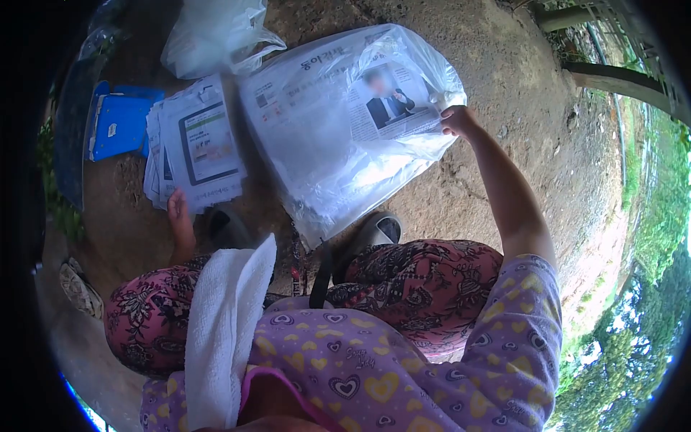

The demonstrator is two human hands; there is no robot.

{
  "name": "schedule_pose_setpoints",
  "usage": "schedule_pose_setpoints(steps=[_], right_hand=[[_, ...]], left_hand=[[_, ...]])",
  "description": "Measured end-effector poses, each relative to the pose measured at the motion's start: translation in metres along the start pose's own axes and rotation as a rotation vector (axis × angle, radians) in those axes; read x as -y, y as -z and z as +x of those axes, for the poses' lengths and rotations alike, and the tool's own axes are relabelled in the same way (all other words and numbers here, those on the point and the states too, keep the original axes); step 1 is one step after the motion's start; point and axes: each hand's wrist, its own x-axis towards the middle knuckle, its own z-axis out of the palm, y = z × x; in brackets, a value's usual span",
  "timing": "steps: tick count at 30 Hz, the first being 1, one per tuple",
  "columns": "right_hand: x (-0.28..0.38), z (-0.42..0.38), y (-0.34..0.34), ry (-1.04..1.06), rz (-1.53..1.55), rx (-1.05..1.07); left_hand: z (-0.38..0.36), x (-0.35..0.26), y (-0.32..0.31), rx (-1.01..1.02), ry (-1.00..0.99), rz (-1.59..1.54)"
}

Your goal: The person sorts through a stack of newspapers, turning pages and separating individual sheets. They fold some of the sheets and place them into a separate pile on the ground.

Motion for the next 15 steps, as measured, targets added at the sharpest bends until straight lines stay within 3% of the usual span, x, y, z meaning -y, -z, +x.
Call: schedule_pose_setpoints(steps=[12, 15], right_hand=[[0.020, -0.007, 0.002, -0.125, -0.040, -0.003], [0.036, -0.014, 0.006, -0.188, 0.220, 0.024]], left_hand=[[0.000, 0.003, -0.003, 0.010, -0.001, 0.022], [-0.003, -0.001, -0.003, 0.021, -0.009, 0.015]])
